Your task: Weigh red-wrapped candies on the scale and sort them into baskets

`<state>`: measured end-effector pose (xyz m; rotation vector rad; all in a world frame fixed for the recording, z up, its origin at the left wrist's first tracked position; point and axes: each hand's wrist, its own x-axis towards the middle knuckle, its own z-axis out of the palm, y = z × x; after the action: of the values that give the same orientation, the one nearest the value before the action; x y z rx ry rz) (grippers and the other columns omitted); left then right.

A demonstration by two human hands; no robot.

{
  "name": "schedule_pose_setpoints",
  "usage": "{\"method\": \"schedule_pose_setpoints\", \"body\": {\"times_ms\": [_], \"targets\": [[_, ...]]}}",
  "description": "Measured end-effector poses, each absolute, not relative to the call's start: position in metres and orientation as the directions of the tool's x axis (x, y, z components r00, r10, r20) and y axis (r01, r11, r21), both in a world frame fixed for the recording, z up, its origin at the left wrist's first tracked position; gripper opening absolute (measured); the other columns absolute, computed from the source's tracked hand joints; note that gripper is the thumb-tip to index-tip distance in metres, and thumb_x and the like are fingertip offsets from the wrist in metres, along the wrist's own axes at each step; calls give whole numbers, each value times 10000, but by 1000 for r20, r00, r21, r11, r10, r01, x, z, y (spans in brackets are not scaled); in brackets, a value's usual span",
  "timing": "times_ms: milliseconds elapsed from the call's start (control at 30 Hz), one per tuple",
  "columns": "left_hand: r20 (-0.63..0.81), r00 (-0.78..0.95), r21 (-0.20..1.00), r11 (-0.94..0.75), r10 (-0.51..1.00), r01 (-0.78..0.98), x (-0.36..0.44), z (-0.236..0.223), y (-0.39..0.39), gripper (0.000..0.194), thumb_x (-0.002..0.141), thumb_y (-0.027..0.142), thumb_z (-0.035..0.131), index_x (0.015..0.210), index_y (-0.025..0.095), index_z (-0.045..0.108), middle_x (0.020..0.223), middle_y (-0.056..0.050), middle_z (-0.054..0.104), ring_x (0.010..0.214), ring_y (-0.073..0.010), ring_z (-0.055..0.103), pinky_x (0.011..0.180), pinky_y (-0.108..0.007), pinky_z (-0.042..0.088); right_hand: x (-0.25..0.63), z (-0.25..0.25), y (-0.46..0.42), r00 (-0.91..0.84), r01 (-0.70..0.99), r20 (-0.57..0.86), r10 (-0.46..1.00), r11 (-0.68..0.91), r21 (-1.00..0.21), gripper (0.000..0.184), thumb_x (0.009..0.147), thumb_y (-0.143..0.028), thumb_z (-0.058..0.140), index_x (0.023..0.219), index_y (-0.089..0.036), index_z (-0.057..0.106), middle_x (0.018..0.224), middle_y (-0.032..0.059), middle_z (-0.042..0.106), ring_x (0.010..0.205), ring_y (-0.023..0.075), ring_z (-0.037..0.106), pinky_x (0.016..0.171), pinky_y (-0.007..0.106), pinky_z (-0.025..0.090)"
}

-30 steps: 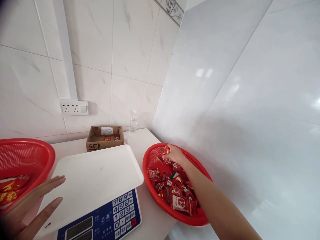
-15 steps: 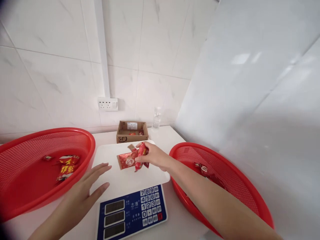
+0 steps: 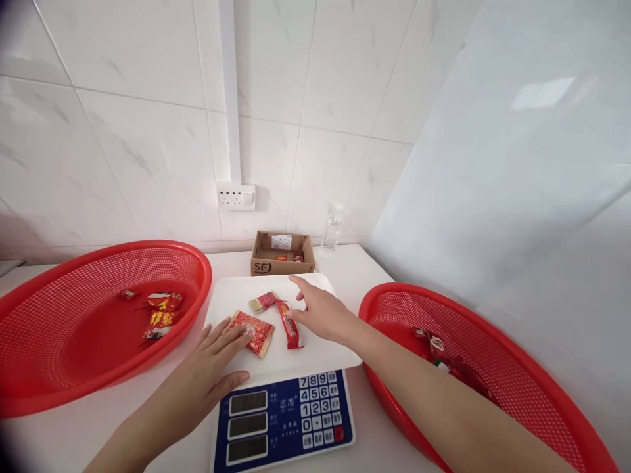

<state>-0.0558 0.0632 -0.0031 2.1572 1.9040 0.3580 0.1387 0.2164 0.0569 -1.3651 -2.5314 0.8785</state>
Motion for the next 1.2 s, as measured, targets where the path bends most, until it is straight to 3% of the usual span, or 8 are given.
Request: {"method": "schedule_pose_setpoints", "body": {"times_ms": [200, 367, 600, 733, 867, 1067, 1200], "targets": [[-24, 142, 365, -124, 990, 923, -54, 4, 60, 518, 934, 471, 368, 1401, 246, 379, 1479, -54, 368, 1395, -261, 252, 1135, -556, 194, 135, 66, 210, -604, 684, 115, 789, 587, -433, 535, 887, -182, 384, 1407, -298, 330, 1240, 60, 569, 922, 186, 600, 813, 347, 449], [22, 136, 389, -133, 991, 912, -53, 9, 61, 449, 929, 417, 417, 1351, 267, 450, 1438, -60, 441, 1360, -265, 336, 1121, -557, 241, 133, 57, 216, -612, 765, -50, 790, 574, -294, 564, 888, -156, 362, 1437, -264, 291, 1300, 93, 544, 1039, 241, 593, 809, 353, 432], [122, 138, 424, -177, 983, 888, -53, 4, 63, 337, 901, 387, 489, 1204, 266, 575, 1345, -76, 540, 1317, -286, 404, 1100, -581, 280, 125, 52, 220, -587, 796, -106, 802, 549, -253, 596, 898, -425, 423, 1452, -257, 281, 1309, 119, 553, 1104, 286, 562, 852, 394, 424], [105, 145, 421, -176, 984, 890, -53, 4, 62, 365, 909, 420, 464, 1220, 261, 568, 1359, -76, 530, 1339, -284, 370, 1109, -579, 268, 119, 57, 213, -656, 750, -103, 748, 631, -200, 494, 895, -410, 453, 1347, -212, 470, 1271, 127, 588, 1203, 305, 477, 933, 418, 383], [85, 147, 414, -169, 985, 895, -53, 7, 59, 399, 913, 450, 444, 1250, 262, 544, 1389, -69, 500, 1356, -276, 341, 1115, -578, 253, 116, 59, 201, -715, 699, -130, 687, 705, -121, 283, 878, -276, 468, 1080, -208, 653, 1064, 113, 679, 1048, 296, 560, 884, 426, 390], [51, 150, 399, -158, 987, 903, -52, 10, 59, 400, 922, 451, 426, 1253, 253, 534, 1397, -63, 493, 1363, -259, 331, 1125, -564, 231, 114, 57, 196, -756, 651, -100, 646, 729, -209, 330, 846, -222, 498, 1149, -238, 629, 1098, 88, 667, 1027, 269, 581, 857, 386, 421], [44, 152, 387, -157, 987, 908, -52, 9, 60, 397, 920, 438, 436, 1252, 242, 529, 1411, -67, 476, 1367, -263, 322, 1131, -561, 220, 105, 49, 209, -778, 610, -9, 628, 753, -247, 380, 877, -181, 442, 1214, -249, 605, 1305, 76, 568, 1204, 264, 484, 975, 413, 375]]}}
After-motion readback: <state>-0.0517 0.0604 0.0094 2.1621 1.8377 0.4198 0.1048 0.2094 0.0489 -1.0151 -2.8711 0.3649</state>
